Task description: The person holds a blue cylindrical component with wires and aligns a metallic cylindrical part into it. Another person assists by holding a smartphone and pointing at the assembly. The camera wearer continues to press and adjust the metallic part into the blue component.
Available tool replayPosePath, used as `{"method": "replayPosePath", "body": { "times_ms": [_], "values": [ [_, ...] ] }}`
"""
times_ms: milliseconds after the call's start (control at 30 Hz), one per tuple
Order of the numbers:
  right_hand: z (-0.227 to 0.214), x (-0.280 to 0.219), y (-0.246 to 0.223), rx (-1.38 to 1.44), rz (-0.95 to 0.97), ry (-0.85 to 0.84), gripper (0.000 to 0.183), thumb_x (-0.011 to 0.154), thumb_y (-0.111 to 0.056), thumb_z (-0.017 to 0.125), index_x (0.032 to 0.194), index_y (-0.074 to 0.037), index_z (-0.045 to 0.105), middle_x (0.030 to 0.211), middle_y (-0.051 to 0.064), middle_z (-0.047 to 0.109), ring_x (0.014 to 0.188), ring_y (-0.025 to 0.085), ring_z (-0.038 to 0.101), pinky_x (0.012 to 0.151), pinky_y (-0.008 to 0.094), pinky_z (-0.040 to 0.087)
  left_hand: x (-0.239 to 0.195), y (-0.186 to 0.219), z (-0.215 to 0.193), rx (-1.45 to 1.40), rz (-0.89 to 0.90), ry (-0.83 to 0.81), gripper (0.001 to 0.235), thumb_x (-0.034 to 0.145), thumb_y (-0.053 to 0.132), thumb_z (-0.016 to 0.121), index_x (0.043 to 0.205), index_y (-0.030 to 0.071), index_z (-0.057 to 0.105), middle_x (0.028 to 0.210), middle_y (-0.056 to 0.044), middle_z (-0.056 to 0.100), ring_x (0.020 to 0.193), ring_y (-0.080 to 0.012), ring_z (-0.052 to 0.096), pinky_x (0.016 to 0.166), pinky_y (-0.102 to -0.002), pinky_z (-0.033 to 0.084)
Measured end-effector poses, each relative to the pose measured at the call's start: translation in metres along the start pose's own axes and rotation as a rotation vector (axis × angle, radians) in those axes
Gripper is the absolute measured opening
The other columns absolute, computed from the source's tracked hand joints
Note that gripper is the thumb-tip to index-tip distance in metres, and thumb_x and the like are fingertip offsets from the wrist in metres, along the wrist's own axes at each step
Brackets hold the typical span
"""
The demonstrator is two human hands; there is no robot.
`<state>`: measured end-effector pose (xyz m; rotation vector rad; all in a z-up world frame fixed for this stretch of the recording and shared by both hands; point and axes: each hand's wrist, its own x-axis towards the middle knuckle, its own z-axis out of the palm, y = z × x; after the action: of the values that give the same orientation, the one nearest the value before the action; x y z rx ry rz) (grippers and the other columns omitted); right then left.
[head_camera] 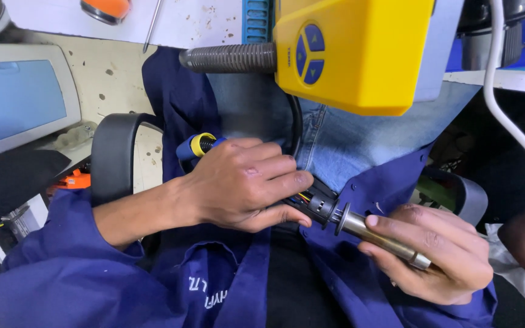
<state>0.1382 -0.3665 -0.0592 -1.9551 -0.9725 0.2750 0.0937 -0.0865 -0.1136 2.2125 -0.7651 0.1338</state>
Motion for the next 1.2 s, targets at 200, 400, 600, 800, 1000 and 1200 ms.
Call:
{"method": "replayPosePath", "body": {
  "times_ms": [200, 400, 600, 800, 1000, 1200],
  "values": [
    [0.005, 0.000, 0.001, -0.049, -0.056, -0.001, 0.029, 0.080, -0.014, 0.081, 0.095, 0.007, 0.069, 0.067, 0.012, 0.066, 0.052, 0.020, 0.062, 0.051, 0.029, 0.049, -0.002, 0.001, 0.002, 0.028, -0.001, -0.026, 0.050, 0.104, 0.055, 0.053, 0.100, 0.008, 0.069, 0.078, -0.001, 0.061, 0.065, -0.0200, 0.055, 0.054, -0.033, 0.045],
    [0.009, -0.008, 0.005, -0.029, -0.022, 0.054, 0.030, 0.080, -0.015, 0.081, 0.096, 0.007, 0.067, 0.071, 0.014, 0.069, 0.054, 0.021, 0.065, 0.053, 0.029, 0.053, -0.001, 0.001, -0.001, -0.016, -0.035, -0.008, 0.050, 0.103, 0.054, 0.055, 0.103, 0.005, 0.069, 0.082, -0.003, 0.066, 0.066, -0.0218, 0.059, 0.056, -0.034, 0.047],
    [0.010, -0.009, 0.008, 0.011, -0.014, 0.073, 0.034, 0.079, -0.015, 0.082, 0.099, 0.007, 0.066, 0.071, 0.016, 0.068, 0.056, 0.021, 0.067, 0.055, 0.028, 0.055, -0.003, 0.002, -0.001, -0.003, -0.059, -0.021, 0.050, 0.102, 0.056, 0.057, 0.113, 0.008, 0.064, 0.081, -0.001, 0.063, 0.067, -0.0212, 0.058, 0.058, -0.036, 0.049],
    [0.004, -0.008, 0.008, 0.050, 0.002, 0.041, 0.033, 0.081, -0.011, 0.079, 0.102, 0.010, 0.065, 0.074, 0.016, 0.070, 0.057, 0.021, 0.068, 0.056, 0.027, 0.058, -0.003, 0.000, -0.001, 0.010, -0.004, 0.023, 0.041, 0.104, 0.052, 0.062, 0.107, 0.011, 0.058, 0.083, -0.002, 0.061, 0.066, -0.0199, 0.054, 0.056, -0.035, 0.047],
    [-0.003, -0.015, 0.015, 0.061, 0.008, 0.060, 0.032, 0.079, -0.012, 0.078, 0.098, 0.010, 0.064, 0.071, 0.016, 0.070, 0.056, 0.022, 0.069, 0.055, 0.026, 0.060, -0.002, 0.000, -0.003, -0.055, 0.006, 0.056, 0.033, 0.106, 0.043, 0.060, 0.107, 0.011, 0.057, 0.085, -0.003, 0.063, 0.069, -0.0218, 0.057, 0.059, -0.036, 0.048],
    [-0.006, -0.015, 0.013, 0.071, 0.058, 0.077, 0.032, 0.078, -0.011, 0.079, 0.098, 0.010, 0.066, 0.075, 0.017, 0.072, 0.057, 0.021, 0.071, 0.056, 0.025, 0.062, 0.004, 0.003, -0.018, -0.185, -0.227, -0.164, 0.043, 0.098, 0.037, 0.057, 0.126, 0.004, 0.056, 0.098, -0.012, 0.067, 0.086, -0.0316, 0.062, 0.070, -0.045, 0.048]
  ]
}}
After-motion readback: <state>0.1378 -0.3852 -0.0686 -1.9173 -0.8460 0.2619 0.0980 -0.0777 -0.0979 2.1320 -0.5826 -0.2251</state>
